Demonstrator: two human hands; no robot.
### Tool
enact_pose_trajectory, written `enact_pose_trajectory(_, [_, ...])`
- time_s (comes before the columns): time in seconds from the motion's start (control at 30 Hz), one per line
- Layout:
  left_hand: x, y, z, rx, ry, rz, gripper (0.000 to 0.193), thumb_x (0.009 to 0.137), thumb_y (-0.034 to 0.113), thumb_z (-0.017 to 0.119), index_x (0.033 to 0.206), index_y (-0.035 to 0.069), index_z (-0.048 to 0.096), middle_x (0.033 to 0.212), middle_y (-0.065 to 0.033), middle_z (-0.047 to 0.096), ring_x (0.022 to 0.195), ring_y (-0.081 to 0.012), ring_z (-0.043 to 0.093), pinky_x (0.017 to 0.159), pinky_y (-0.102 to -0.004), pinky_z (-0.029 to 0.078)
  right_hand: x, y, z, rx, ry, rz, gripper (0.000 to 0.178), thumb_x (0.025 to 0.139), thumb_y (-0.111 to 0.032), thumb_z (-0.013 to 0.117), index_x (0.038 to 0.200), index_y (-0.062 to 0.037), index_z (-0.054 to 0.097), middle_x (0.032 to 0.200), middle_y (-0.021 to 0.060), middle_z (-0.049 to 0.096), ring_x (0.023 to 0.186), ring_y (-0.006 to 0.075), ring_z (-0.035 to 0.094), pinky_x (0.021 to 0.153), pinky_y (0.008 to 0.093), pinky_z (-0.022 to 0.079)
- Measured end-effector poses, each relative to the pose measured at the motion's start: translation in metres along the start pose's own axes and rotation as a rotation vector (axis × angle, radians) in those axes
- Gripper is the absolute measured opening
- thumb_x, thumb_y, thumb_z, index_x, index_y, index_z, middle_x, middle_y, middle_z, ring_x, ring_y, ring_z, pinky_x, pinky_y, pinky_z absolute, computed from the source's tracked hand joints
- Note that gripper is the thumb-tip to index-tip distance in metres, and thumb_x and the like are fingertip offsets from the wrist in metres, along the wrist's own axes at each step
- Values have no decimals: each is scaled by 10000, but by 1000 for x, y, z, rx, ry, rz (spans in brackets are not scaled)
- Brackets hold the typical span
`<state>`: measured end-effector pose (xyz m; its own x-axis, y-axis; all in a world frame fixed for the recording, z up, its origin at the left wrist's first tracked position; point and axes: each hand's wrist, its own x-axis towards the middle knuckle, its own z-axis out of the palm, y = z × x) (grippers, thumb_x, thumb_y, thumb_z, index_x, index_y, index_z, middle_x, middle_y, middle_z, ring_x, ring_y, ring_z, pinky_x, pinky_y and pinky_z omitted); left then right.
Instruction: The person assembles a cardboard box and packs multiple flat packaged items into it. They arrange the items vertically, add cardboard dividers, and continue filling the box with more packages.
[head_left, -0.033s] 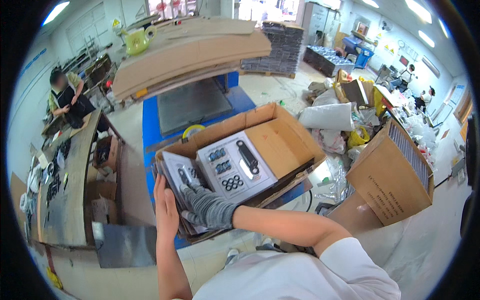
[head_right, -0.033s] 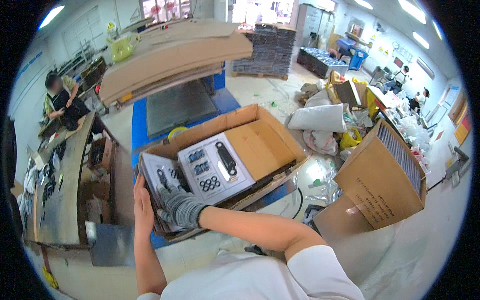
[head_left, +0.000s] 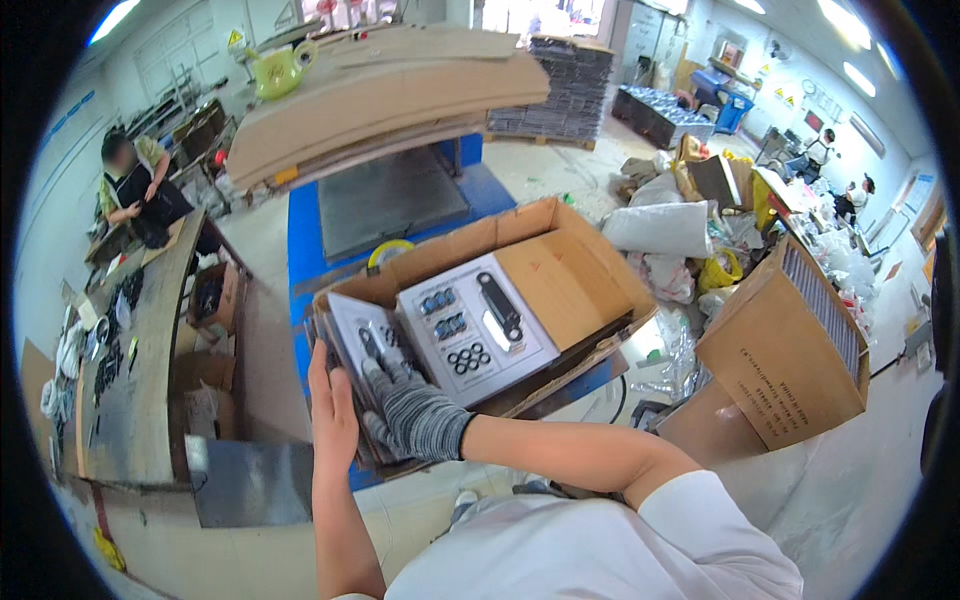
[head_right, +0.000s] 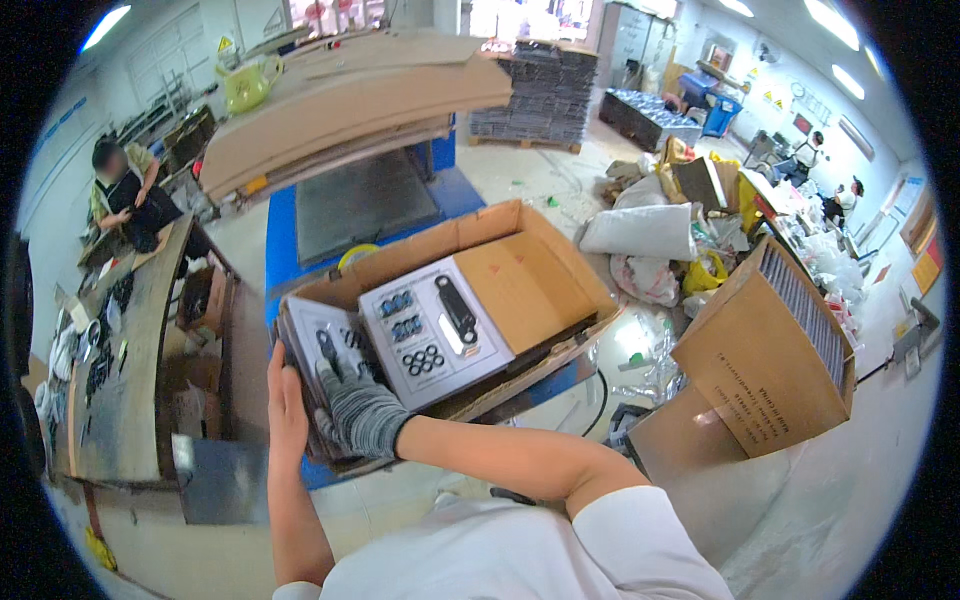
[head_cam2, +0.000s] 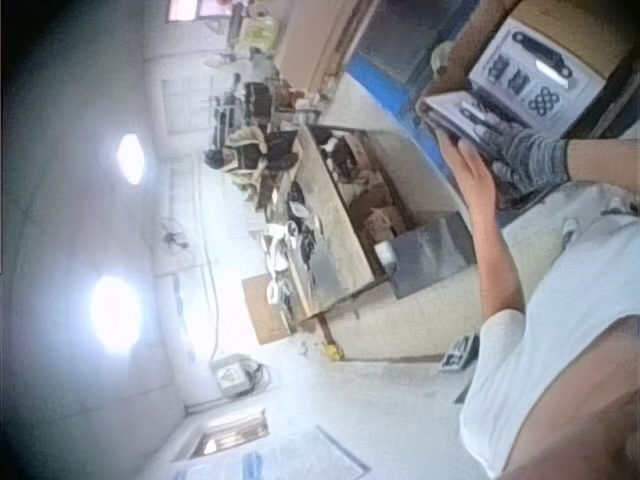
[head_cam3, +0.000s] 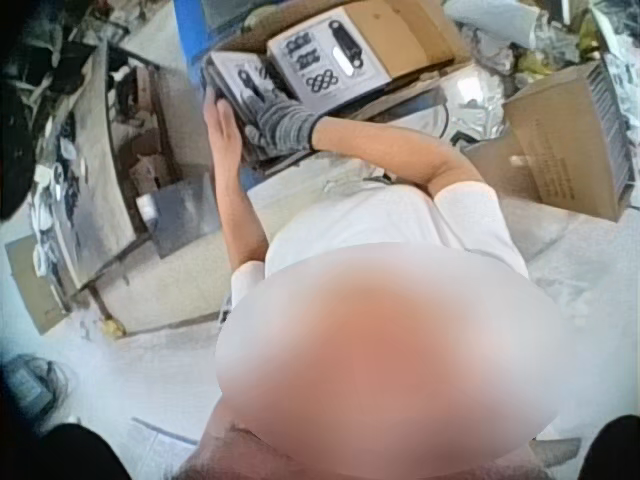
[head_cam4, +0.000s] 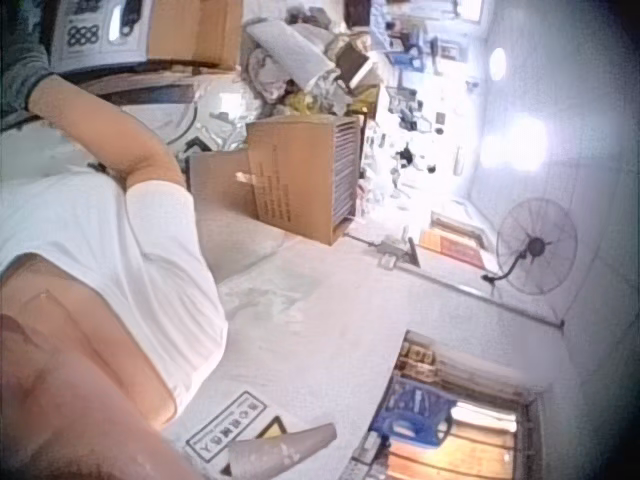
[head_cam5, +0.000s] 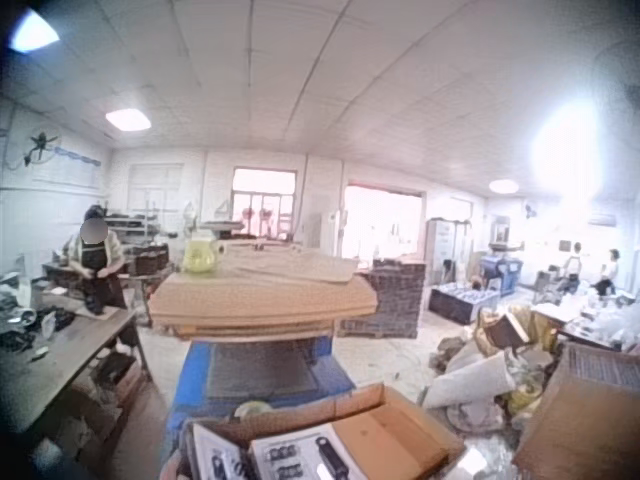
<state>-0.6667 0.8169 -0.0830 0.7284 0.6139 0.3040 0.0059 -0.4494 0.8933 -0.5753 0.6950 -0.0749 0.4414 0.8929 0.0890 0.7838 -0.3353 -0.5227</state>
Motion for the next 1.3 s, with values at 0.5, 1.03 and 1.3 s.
enact_pose_trajectory(0.5, [23, 27, 1, 820, -99, 108, 542, 930, 323, 519, 1426, 126, 421, 1450, -158, 425, 1348, -449, 340, 1094, -536, 288, -12, 130, -56, -390, 137, 90, 401, 875, -367, 553, 1127, -62, 621, 1190, 165, 617, 1152, 317, 549, 989, 438, 412])
enact_pose_trajectory(1.03, [26, 22, 14, 699, -110, 197, 453, 959, 111, 461, 1400, 214, 484, 1531, -145, 293, 1423, -376, 240, 1116, -499, 270, 5, 45, -22, 393, 25, -6, 685, 880, -307, 605, 1378, 87, 348, 1283, 297, 497, 1176, 411, 512, 1008, 423, 423])
enact_pose_trajectory(1.3, [23, 8, 12, 807, -43, 210, 487, 979, 190, 436, 1434, 30, 367, 1491, -145, 368, 1422, -365, 239, 1140, -457, 252, -24, 47, -96, 255, 514, 26, 416, 847, -136, 539, 1250, -36, 535, 1031, 227, 642, 944, 388, 616, 828, 424, 500])
